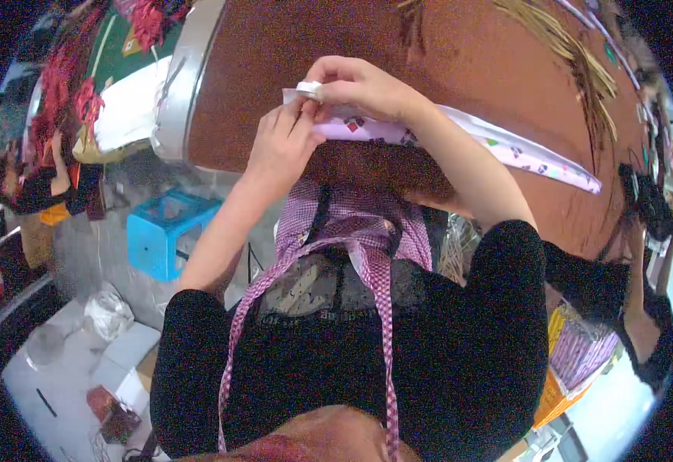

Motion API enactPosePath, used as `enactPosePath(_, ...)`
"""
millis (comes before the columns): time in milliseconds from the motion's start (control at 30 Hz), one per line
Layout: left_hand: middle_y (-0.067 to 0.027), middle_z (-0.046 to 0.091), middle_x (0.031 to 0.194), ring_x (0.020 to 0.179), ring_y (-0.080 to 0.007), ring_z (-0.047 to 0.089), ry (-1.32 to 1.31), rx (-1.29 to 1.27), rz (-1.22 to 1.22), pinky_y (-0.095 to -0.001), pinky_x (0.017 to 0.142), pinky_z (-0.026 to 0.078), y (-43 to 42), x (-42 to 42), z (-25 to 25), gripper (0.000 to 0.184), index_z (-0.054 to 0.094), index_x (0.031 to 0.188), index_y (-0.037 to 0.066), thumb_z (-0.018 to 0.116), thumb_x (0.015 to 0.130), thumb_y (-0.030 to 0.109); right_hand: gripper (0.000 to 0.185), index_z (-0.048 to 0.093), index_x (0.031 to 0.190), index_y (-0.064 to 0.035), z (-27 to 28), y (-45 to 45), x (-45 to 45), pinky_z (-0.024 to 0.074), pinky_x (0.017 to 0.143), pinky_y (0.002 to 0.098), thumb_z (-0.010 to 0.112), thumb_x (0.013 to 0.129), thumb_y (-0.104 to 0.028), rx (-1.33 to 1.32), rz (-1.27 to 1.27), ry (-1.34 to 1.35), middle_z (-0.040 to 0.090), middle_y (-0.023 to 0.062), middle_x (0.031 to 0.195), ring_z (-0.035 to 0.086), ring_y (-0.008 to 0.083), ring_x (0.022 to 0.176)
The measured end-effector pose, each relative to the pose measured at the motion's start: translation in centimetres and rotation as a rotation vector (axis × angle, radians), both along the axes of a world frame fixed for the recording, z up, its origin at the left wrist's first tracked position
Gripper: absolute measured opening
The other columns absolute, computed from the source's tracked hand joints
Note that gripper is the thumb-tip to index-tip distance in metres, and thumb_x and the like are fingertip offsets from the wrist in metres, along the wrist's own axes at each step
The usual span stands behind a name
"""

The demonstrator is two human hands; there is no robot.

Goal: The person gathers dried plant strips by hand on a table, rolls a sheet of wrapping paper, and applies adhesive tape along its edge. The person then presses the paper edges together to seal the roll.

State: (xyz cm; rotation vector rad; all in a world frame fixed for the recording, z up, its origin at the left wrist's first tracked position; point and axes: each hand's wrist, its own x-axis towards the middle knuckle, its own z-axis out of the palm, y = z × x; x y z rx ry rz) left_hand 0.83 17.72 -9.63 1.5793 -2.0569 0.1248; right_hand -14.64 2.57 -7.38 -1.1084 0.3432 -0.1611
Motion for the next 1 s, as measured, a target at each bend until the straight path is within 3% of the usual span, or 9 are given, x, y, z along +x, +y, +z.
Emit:
enactPosePath(67, -0.0165, 0.059, 0.113, 0.106, -0.0330, 0.056, 0.131, 0.051, -0.020, -0.0438, 0.095, 0.043, 0.3, 0.4, 0.5, 0.042, 0.058, 0.120, -0.004, 0.068, 0.084, 0.017, 0.018, 0.056, 0.105, -0.0017, -0.4, -0.1, -0.4, 0.0512, 0.084, 0.0307, 0.060, 0.090, -0.012, -0.273, -0.038, -0.021, 0.061, 0.0083, 0.111, 0.059, 0.0148, 0.097)
enactPosePath(133, -0.0164, 0.059, 0.110, 0.103, -0.0325, 0.057, 0.256, 0.029, 0.009, -0.0428, 0.092, 0.045, 0.3, 1.5, -0.5, 0.037, 0.060, 0.116, -0.003, 0.067, 0.084, 0.014, 0.016, 0.056, 0.103, -0.0027, -0.2, -0.4, -0.7, 0.0484, 0.085, 0.0285, 0.061, 0.090, -0.010, -0.266, -0.003, 0.063, 0.058, 0.0074, 0.116, 0.056, 0.0123, 0.098)
enactPosePath(200, -0.0164, 0.059, 0.108, 0.100, -0.0320, 0.058, 0.386, 0.013, 0.034, -0.0419, 0.089, 0.047, 0.4, 2.0, -0.6, 0.032, 0.061, 0.112, -0.003, 0.067, 0.085, 0.011, 0.014, 0.057, 0.099, -0.0025, -1.3, -0.5, -0.6, 0.0457, 0.085, 0.0269, 0.064, 0.089, -0.010, -0.480, -0.005, -0.026, 0.057, 0.0070, 0.119, 0.054, 0.0112, 0.098)
enactPosePath(300, -0.0139, 0.059, 0.100, 0.094, -0.0270, 0.059, 0.824, 0.137, 0.143, -0.0347, 0.079, 0.050, -0.2, 1.9, 2.8, 0.018, 0.062, 0.100, 0.001, 0.065, 0.083, 0.003, 0.013, 0.059, 0.095, -0.0020, -1.4, -0.4, -0.2, 0.0450, 0.087, 0.0273, 0.066, 0.088, -0.011, -0.530, -0.012, -0.008, 0.056, 0.0061, 0.120, 0.053, 0.0108, 0.099)
enactPosePath(633, -0.0099, 0.062, 0.092, 0.088, -0.0262, 0.059, 0.783, 0.147, 0.115, -0.0364, 0.077, 0.048, -1.7, 0.5, 3.3, 0.021, 0.063, 0.100, 0.004, 0.067, 0.079, 0.003, 0.019, 0.061, 0.092, -0.0023, -1.5, -0.4, 0.0, 0.0458, 0.087, 0.0293, 0.072, 0.086, -0.016, -0.652, -0.002, 0.023, 0.058, 0.0070, 0.118, 0.055, 0.0138, 0.100)
enactPosePath(733, -0.0105, 0.063, 0.092, 0.087, -0.0271, 0.060, 0.687, 0.064, 0.076, -0.0367, 0.076, 0.048, -1.6, 0.7, 2.5, 0.019, 0.063, 0.097, 0.004, 0.067, 0.079, 0.002, 0.027, 0.063, 0.093, -0.0016, -2.0, -0.4, 0.1, 0.0475, 0.089, 0.0317, 0.074, 0.083, -0.025, -0.693, -0.062, -0.026, 0.064, 0.0080, 0.107, 0.060, 0.0177, 0.100)
enactPosePath(800, -0.0108, 0.063, 0.093, 0.088, -0.0277, 0.060, 0.707, 0.067, 0.082, -0.0369, 0.075, 0.048, -1.4, 0.7, 2.3, 0.017, 0.062, 0.096, 0.004, 0.066, 0.080, 0.001, 0.023, 0.062, 0.093, -0.0018, -2.0, -0.6, 0.1, 0.0456, 0.090, 0.0309, 0.074, 0.082, -0.017, -0.767, -0.008, -0.055, 0.058, 0.0084, 0.117, 0.056, 0.0165, 0.103)
enactPosePath(1000, -0.0128, 0.062, 0.094, 0.086, -0.0295, 0.060, 0.703, 0.052, 0.126, -0.0375, 0.073, 0.049, -1.2, 1.0, 1.7, 0.013, 0.057, 0.095, 0.002, 0.062, 0.083, -0.003, 0.024, 0.063, 0.097, -0.0014, -0.9, 0.2, -0.2, 0.0448, 0.094, 0.0326, 0.073, 0.077, -0.007, -0.841, -0.081, -0.049, 0.056, 0.0096, 0.122, 0.055, 0.0191, 0.110)
